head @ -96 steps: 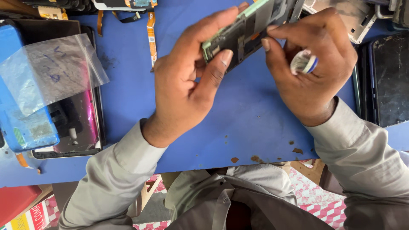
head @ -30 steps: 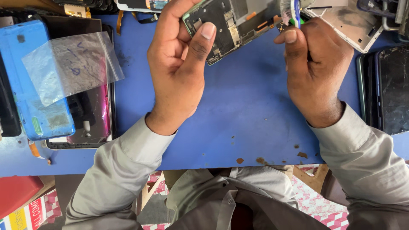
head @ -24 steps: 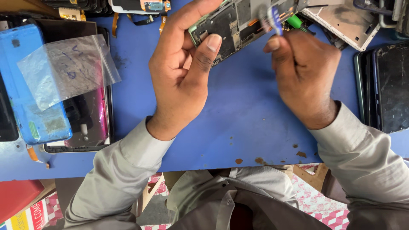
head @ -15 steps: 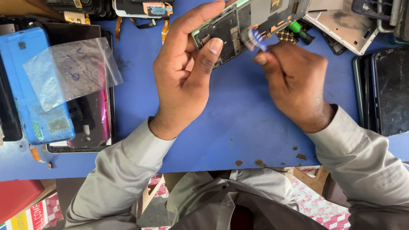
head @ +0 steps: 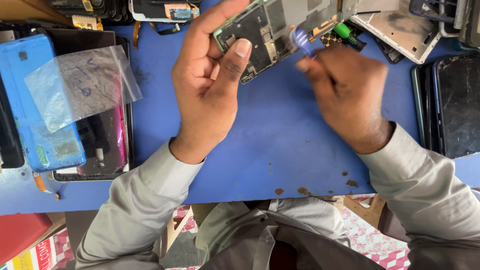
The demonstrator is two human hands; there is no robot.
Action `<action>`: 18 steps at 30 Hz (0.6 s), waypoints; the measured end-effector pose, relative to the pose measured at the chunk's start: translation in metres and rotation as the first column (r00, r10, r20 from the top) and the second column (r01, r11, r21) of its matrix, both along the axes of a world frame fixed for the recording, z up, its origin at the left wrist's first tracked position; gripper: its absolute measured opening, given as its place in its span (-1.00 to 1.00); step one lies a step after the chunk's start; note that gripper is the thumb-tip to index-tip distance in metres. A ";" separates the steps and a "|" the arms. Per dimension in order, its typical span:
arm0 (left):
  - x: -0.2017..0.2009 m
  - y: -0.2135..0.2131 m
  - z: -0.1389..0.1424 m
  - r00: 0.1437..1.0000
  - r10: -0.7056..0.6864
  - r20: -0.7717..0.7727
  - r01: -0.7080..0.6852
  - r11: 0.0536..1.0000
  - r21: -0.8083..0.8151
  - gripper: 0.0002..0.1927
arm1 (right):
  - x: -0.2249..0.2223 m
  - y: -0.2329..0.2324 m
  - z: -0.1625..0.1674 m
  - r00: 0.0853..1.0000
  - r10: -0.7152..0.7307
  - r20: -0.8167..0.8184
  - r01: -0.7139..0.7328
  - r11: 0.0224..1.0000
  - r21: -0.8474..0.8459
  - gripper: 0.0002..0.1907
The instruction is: The person cleans the interior of a disassembled smartphone with a toothbrush, then handles a purple phone and a black phone with a red battery. The person uses a screwdriver to remove screws from the black phone's battery area.
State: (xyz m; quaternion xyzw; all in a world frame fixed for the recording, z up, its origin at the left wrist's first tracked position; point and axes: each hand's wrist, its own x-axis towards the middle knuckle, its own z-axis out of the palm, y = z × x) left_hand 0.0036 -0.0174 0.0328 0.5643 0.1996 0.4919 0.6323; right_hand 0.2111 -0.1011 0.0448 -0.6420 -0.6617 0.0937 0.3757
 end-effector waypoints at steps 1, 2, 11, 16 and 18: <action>0.000 0.000 0.001 1.000 -0.001 0.018 0.001 0.999 -0.035 -0.67 | 0.003 0.001 0.001 0.996 -0.070 -0.054 0.068 0.997 -0.023 -0.68; 0.001 0.000 0.003 0.999 0.000 0.036 0.002 0.998 -0.071 -0.67 | 0.005 0.003 0.002 0.990 -0.105 -0.096 0.104 0.994 -0.020 -0.68; 0.002 0.002 0.012 0.993 0.023 0.113 0.009 0.962 -0.274 -0.58 | 0.000 0.006 -0.002 0.985 0.135 0.103 -0.146 0.984 0.099 -0.76; 0.001 0.004 0.009 0.986 0.047 0.162 -0.004 0.967 -0.256 -0.70 | 0.017 0.008 -0.002 0.962 -0.070 -0.263 0.079 0.997 0.023 -0.78; 0.001 0.006 0.010 0.983 0.051 0.174 0.000 0.960 -0.281 -0.70 | 0.022 0.007 -0.001 0.936 -0.091 -0.340 0.113 0.993 0.046 -0.67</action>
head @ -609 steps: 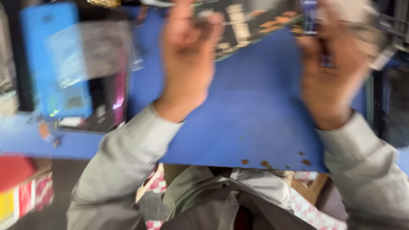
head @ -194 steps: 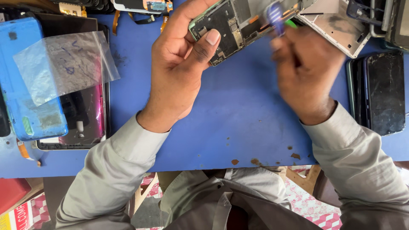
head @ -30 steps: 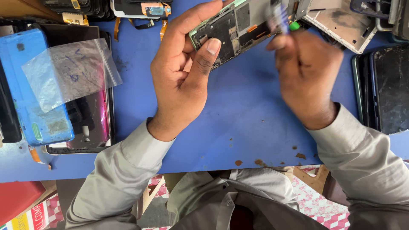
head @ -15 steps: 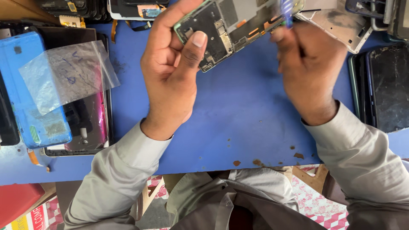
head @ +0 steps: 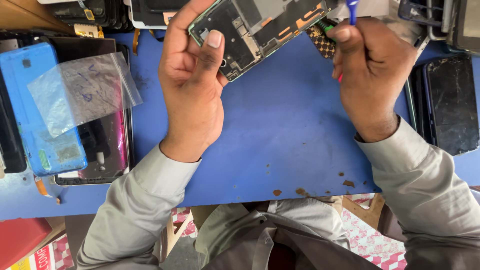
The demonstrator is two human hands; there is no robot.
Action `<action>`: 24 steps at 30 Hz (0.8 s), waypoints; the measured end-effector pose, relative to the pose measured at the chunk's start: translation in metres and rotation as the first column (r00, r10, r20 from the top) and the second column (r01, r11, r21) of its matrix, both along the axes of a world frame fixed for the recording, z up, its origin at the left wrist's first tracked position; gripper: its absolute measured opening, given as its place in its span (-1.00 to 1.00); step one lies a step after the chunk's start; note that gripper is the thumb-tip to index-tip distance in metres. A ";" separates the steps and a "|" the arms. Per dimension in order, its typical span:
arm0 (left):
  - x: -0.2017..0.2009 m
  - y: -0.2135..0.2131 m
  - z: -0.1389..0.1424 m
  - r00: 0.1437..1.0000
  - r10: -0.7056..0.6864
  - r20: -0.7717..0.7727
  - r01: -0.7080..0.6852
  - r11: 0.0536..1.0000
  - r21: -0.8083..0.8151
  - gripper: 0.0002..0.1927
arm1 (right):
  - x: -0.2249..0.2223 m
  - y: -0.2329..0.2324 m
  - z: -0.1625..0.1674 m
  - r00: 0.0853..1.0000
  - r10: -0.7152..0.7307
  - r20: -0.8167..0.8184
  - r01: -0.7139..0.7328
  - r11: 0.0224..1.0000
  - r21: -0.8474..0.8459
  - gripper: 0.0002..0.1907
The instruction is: The person cleans the interior of a disassembled smartphone with a toothbrush, then handles a purple phone and a black phone with a red battery. The person uses a screwdriver to remove screws from the black phone's battery area.
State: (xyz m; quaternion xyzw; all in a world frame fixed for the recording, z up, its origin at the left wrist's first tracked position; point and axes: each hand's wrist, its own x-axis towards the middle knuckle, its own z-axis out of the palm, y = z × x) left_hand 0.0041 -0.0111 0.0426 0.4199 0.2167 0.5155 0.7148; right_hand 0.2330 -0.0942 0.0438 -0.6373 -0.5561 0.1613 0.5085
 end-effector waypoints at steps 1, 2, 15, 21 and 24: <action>0.000 0.001 0.001 1.000 -0.004 0.006 0.004 1.000 -0.018 -0.69 | 0.000 -0.001 0.000 0.999 0.020 -0.034 -0.019 0.999 0.028 -0.62; -0.001 0.001 0.001 1.000 -0.008 0.012 0.009 0.999 -0.035 -0.68 | -0.001 -0.003 -0.001 0.999 0.035 -0.030 -0.034 0.999 0.036 -0.58; -0.001 -0.003 -0.006 0.997 -0.034 -0.068 0.045 0.987 0.152 -0.70 | 0.002 -0.007 -0.009 0.999 0.049 -0.004 -0.049 0.999 -0.009 -0.47; -0.001 -0.003 -0.006 0.993 -0.027 -0.118 0.052 0.976 0.212 -0.74 | 0.003 -0.007 -0.008 0.997 0.018 -0.073 -0.019 1.000 -0.006 -0.46; -0.001 -0.003 -0.004 0.978 0.026 -0.207 0.040 0.950 0.309 -0.76 | 0.004 -0.007 -0.007 0.997 0.052 -0.048 -0.051 0.999 0.010 -0.46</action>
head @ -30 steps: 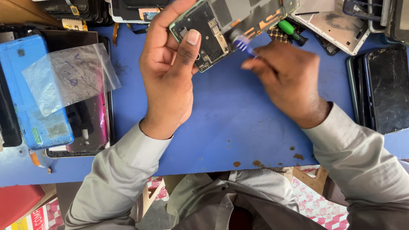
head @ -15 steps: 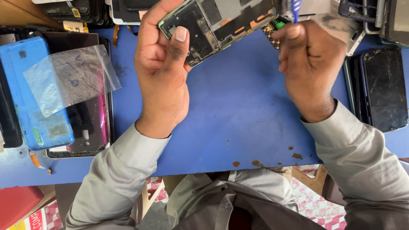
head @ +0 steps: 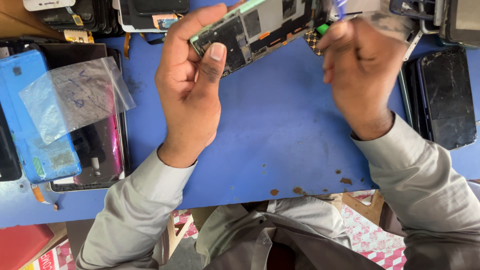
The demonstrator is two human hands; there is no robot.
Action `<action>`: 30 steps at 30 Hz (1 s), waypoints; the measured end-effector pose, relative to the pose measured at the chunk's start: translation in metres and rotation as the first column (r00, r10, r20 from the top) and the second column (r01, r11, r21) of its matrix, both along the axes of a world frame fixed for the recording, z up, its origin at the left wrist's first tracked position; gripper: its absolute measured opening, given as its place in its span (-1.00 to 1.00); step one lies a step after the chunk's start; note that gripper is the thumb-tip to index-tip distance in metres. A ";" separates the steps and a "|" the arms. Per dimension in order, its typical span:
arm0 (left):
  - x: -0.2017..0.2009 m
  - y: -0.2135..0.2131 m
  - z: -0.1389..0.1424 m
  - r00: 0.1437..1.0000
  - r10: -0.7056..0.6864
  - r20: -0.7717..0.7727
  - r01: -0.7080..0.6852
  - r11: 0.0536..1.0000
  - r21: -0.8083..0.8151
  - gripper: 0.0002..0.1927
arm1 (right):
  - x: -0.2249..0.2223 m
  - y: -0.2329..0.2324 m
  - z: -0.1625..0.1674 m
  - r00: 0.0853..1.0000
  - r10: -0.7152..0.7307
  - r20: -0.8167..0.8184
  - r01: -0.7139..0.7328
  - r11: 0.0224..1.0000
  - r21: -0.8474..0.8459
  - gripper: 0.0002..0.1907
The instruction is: The person cleans the interior of a disassembled smartphone with a toothbrush, then handles a purple phone and a black phone with a red battery. The person uses a screwdriver to remove screws from the black phone's battery area.
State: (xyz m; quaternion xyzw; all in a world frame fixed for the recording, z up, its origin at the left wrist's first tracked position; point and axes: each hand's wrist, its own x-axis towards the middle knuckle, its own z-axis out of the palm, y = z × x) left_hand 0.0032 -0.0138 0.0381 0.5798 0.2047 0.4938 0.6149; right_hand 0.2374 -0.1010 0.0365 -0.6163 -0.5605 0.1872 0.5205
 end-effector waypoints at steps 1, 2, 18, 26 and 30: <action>0.000 0.000 0.001 0.999 0.014 -0.036 -0.013 1.000 0.011 -0.74 | -0.002 -0.001 -0.001 0.999 0.006 0.051 -0.006 1.000 -0.007 -0.46; 0.001 0.000 0.002 0.997 0.027 -0.072 -0.026 0.999 0.022 -0.73 | -0.002 -0.002 -0.001 0.999 0.003 0.045 -0.002 1.000 -0.010 -0.46; 0.006 -0.009 0.017 0.973 0.064 -0.224 0.017 0.940 0.342 -0.82 | -0.012 -0.005 0.003 0.995 -0.042 -0.095 0.043 0.999 0.011 -0.56; 0.003 -0.009 0.017 0.966 0.076 -0.248 0.023 0.927 0.375 -0.80 | -0.020 -0.006 0.004 1.000 -0.006 -0.014 0.005 1.000 -0.024 -0.49; 0.001 -0.007 0.013 0.995 0.018 -0.095 0.003 0.975 0.222 -0.80 | -0.017 -0.003 0.000 0.999 0.016 0.032 -0.016 1.000 -0.014 -0.44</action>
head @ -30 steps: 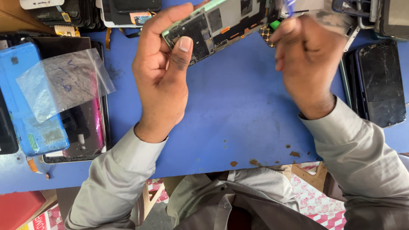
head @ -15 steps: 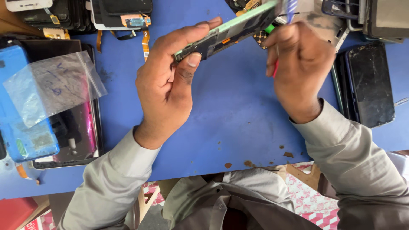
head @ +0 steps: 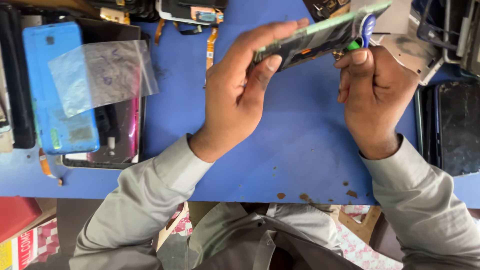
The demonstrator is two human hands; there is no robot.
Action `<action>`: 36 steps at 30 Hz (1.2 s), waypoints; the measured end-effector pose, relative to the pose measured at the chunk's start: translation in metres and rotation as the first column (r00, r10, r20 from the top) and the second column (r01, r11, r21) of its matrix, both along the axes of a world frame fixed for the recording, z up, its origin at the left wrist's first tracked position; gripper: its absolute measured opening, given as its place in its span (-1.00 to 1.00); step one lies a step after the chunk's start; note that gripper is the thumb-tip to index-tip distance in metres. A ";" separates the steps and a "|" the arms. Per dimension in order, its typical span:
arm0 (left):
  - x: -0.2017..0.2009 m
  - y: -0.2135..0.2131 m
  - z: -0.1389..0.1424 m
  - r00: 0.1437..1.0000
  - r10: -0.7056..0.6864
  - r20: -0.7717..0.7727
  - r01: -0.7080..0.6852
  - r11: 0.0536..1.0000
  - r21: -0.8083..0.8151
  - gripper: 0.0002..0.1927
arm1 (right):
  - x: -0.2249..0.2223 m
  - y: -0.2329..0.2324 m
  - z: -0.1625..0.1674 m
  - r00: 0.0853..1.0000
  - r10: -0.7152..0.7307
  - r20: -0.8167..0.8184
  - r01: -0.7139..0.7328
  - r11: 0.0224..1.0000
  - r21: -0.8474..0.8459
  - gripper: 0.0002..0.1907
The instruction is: The person cleans the interior of a disassembled smartphone with a toothbrush, then handles a purple phone and a black phone with a red battery. The person uses a screwdriver to remove screws from the black phone's battery area.
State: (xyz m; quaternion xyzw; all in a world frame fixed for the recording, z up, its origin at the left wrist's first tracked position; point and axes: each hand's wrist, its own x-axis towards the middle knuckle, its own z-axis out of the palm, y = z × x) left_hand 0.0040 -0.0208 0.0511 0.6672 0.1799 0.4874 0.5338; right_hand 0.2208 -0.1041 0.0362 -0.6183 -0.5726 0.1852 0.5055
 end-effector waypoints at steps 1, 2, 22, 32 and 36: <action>0.000 0.001 -0.002 0.999 0.034 0.017 -0.032 0.995 -0.093 -0.77 | 0.000 0.001 -0.001 1.000 0.004 0.013 -0.004 1.000 0.000 -0.44; 0.001 0.003 -0.003 0.997 0.070 0.037 -0.062 0.981 -0.186 -0.74 | 0.000 0.002 -0.002 1.000 0.003 0.010 -0.003 1.000 0.000 -0.44; -0.022 0.046 -0.029 0.809 0.309 0.500 -0.069 0.895 -0.441 -0.72 | -0.008 0.004 0.006 0.984 0.056 0.169 -0.044 0.996 -0.074 -0.73; -0.025 0.052 -0.031 0.816 0.333 0.473 -0.123 0.899 -0.420 -0.71 | -0.006 0.004 0.001 0.947 0.055 0.316 -0.053 0.998 -0.015 -0.72; -0.022 0.053 -0.034 0.834 0.343 0.432 -0.182 0.911 -0.370 -0.65 | -0.005 0.003 0.002 0.937 0.057 0.343 -0.054 0.998 -0.017 -0.70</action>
